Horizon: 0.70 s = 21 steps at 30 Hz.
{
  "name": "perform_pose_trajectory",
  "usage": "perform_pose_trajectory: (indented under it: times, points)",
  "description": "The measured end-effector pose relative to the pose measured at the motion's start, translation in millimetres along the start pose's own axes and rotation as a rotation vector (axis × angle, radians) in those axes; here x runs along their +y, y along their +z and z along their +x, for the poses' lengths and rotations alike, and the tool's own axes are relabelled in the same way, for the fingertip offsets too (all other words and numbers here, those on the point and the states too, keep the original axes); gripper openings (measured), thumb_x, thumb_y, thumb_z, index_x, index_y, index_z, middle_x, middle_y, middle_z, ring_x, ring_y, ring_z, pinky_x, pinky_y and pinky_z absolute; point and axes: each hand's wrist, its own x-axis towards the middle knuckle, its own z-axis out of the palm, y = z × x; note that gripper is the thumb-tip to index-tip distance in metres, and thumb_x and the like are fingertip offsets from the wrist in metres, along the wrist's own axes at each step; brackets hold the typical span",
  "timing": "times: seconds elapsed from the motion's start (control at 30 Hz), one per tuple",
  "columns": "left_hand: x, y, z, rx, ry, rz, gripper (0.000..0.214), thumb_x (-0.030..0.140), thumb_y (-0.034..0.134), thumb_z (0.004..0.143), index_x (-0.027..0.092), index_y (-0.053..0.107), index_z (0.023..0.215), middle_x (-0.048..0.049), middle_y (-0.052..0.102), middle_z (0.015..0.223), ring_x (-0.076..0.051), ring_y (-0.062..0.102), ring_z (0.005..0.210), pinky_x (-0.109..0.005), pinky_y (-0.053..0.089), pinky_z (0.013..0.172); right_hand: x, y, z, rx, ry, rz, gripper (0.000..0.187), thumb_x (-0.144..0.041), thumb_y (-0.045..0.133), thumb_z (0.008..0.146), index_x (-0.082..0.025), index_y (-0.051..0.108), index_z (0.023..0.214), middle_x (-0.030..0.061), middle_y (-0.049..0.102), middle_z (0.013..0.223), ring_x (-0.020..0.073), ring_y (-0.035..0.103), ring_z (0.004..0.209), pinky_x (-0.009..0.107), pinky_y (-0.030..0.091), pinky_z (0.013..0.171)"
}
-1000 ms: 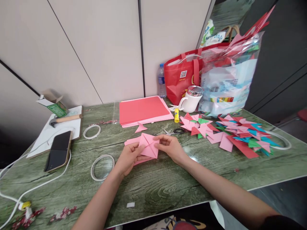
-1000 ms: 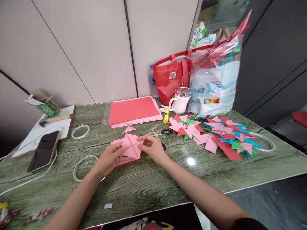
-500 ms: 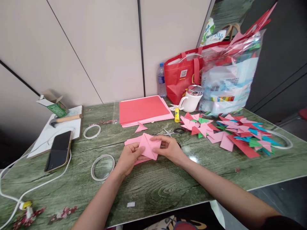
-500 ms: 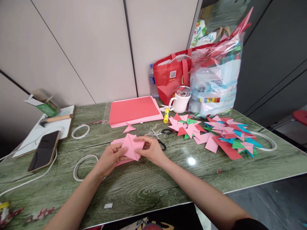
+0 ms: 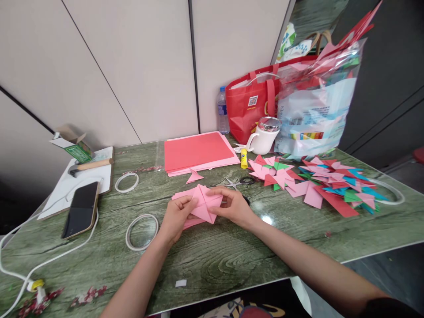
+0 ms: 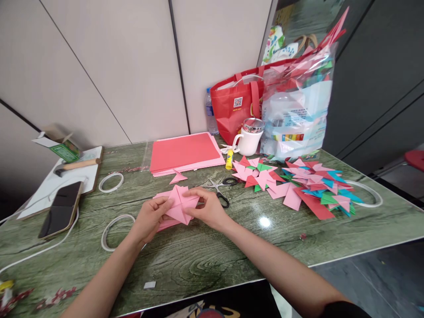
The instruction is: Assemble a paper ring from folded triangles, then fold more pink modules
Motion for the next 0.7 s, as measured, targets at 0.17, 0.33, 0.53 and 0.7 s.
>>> perform_pose_trajectory:
  times: [0.17,0.33,0.53,0.7]
  points:
    - [-4.5,-4.5,0.3,-0.006,0.020,0.118,0.026,0.036,0.069,0.066,0.011,0.067,0.073,-0.0025,0.064,0.061,-0.013,0.058,0.055,-0.027,0.048,0.058,0.3,-0.6,0.0,-0.015,-0.133,-0.077,0.029,-0.023,0.070,0.064,-0.020,0.066,0.093,0.0061,0.061,0.100,0.0197,0.056,0.097,0.032,0.042,0.087]
    - [-3.1,-0.7,-1.4,-0.001,-0.033,0.103,0.028,0.038,0.070,0.065,0.011,0.066,0.071,-0.0020,0.064,0.062,-0.012,0.057,0.054,-0.026,0.048,0.058,-1.6,-1.5,0.4,-0.015,-0.096,-0.043,0.023,-0.027,0.064,0.072,-0.021,0.067,0.095,0.0060,0.062,0.099,0.0188,0.056,0.096,0.033,0.043,0.085]
    - [4.3,4.0,-2.8,-0.014,-0.070,-0.032,0.042,0.049,0.063,0.068,0.010,0.067,0.081,-0.0075,0.069,0.068,-0.018,0.063,0.059,-0.033,0.053,0.060,1.8,-1.1,2.1,0.083,-0.045,0.043,0.024,-0.028,0.067,0.068,-0.020,0.068,0.091,0.0057,0.061,0.098,0.0178,0.058,0.093,0.032,0.044,0.083]
    - [1.7,1.3,-3.3,-0.053,-0.087,0.060,0.030,0.031,0.074,0.061,0.011,0.067,0.081,-0.0062,0.070,0.067,-0.017,0.065,0.061,-0.031,0.054,0.065,2.2,-0.5,2.3,0.138,-0.043,0.102,0.025,-0.029,0.068,0.067,-0.021,0.066,0.091,0.0058,0.061,0.103,0.0179,0.057,0.097,0.033,0.044,0.087]
